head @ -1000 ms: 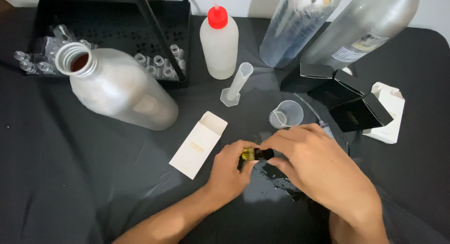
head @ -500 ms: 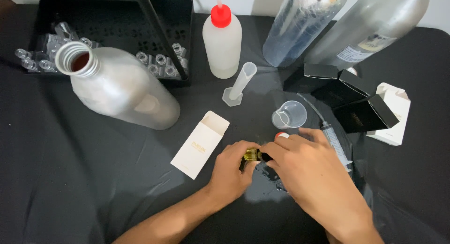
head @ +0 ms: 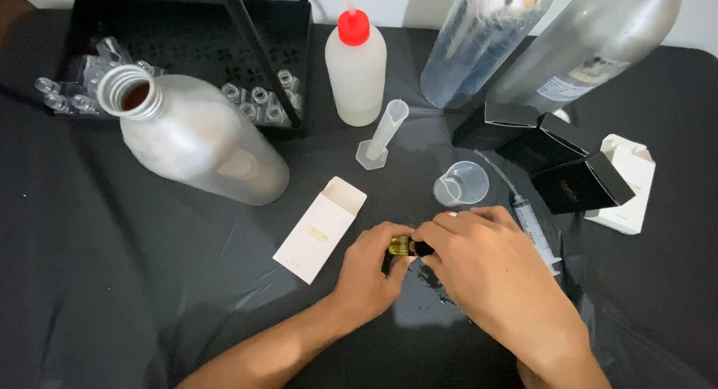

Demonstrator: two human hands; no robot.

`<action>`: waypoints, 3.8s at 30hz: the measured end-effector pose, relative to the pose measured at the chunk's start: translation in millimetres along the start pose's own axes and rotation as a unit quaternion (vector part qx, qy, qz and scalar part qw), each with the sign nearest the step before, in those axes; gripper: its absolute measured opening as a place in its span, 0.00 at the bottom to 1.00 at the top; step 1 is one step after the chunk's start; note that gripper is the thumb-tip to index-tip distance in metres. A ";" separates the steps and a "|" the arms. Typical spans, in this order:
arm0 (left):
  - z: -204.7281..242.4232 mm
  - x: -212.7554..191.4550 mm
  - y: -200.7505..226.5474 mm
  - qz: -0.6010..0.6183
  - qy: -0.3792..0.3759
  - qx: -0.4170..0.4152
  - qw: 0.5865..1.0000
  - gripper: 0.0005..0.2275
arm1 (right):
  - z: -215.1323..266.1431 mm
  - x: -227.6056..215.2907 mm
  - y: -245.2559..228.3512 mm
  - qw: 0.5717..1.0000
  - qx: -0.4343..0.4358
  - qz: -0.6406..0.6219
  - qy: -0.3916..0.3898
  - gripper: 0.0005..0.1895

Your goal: Capping a perfume bottle, placing it into a retail box, and preparing a syringe for liquid transfer.

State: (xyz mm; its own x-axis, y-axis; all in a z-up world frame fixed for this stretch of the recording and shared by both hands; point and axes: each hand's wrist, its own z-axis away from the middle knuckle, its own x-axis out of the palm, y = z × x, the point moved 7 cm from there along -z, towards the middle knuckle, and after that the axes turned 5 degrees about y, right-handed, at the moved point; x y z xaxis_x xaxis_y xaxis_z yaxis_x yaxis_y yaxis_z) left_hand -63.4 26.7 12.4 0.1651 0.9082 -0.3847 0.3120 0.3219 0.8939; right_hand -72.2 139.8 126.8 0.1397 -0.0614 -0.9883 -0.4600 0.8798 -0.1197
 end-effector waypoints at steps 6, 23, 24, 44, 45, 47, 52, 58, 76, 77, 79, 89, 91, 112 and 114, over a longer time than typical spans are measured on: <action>-2.4 -9.3 9.8 0.042 0.005 -0.069 0.997 0.18 | -3.1 -1.0 4.7 0.995 0.046 -0.072 -0.056 0.04; -15.8 -40.6 62.9 0.253 0.030 0.010 0.967 0.26 | 8.5 -66.7 1.1 0.971 0.051 -0.212 0.102 0.14; -17.8 -36.5 64.5 0.366 -0.040 -0.015 0.930 0.28 | 13.9 -78.1 -1.5 0.960 0.011 -0.237 0.149 0.21; -67.0 -4.6 85.2 0.647 -0.132 -0.080 0.747 0.22 | 15.9 -68.7 23.0 0.890 -0.064 -0.371 0.259 0.51; -69.1 -5.5 84.1 0.628 -0.130 -0.068 0.764 0.21 | 16.1 -70.0 25.0 0.888 -0.079 -0.356 0.280 0.50; -77.5 -11.0 84.1 0.596 -0.123 -0.063 0.791 0.21 | 13.4 -66.4 34.7 0.896 -0.077 -0.322 0.297 0.48; -79.1 -23.0 76.7 0.473 -0.113 -0.096 0.869 0.25 | 6.5 -53.1 42.6 0.920 -0.011 -0.282 0.272 0.55; -75.3 -18.0 71.1 0.559 -0.127 -0.082 0.815 0.21 | 2.5 -64.8 34.1 0.869 -0.057 -0.399 0.288 0.36; -63.2 -18.0 67.2 0.456 -0.116 -0.078 0.879 0.22 | 9.5 -61.0 48.9 0.813 0.040 -0.448 0.371 0.05; -63.3 -19.5 68.9 0.448 -0.110 -0.064 0.885 0.21 | 10.4 -63.0 48.1 0.820 0.041 -0.442 0.362 0.05; -63.4 -21.1 71.8 0.440 -0.106 -0.050 0.890 0.21 | 13.3 -70.8 48.7 0.827 0.042 -0.436 0.353 0.04; -66.2 -34.2 77.5 0.526 -0.098 -0.040 0.844 0.21 | 53.5 -97.1 104.6 0.877 0.111 -0.267 0.384 0.20; -71.7 -33.3 79.0 0.552 -0.103 -0.040 0.827 0.20 | 61.5 -103.5 123.3 0.889 0.148 -0.210 0.380 0.19; -81.2 -79.8 83.6 0.507 -0.012 -0.040 0.861 0.21 | 56.4 -84.5 125.3 0.917 0.224 -0.190 0.271 0.12; -82.8 -88.1 81.6 0.507 0.009 -0.049 0.860 0.22 | 21.9 -71.6 75.5 0.947 0.104 -0.255 0.167 0.11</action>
State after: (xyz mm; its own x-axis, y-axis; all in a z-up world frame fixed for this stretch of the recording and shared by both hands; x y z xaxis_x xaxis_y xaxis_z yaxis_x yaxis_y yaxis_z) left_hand -130.0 -4.9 138.2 0.2910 0.7390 0.6076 -0.0644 -0.6185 0.7831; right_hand -97.7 221.0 190.6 -0.0050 -0.6183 -0.7860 -0.2192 0.7675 -0.6024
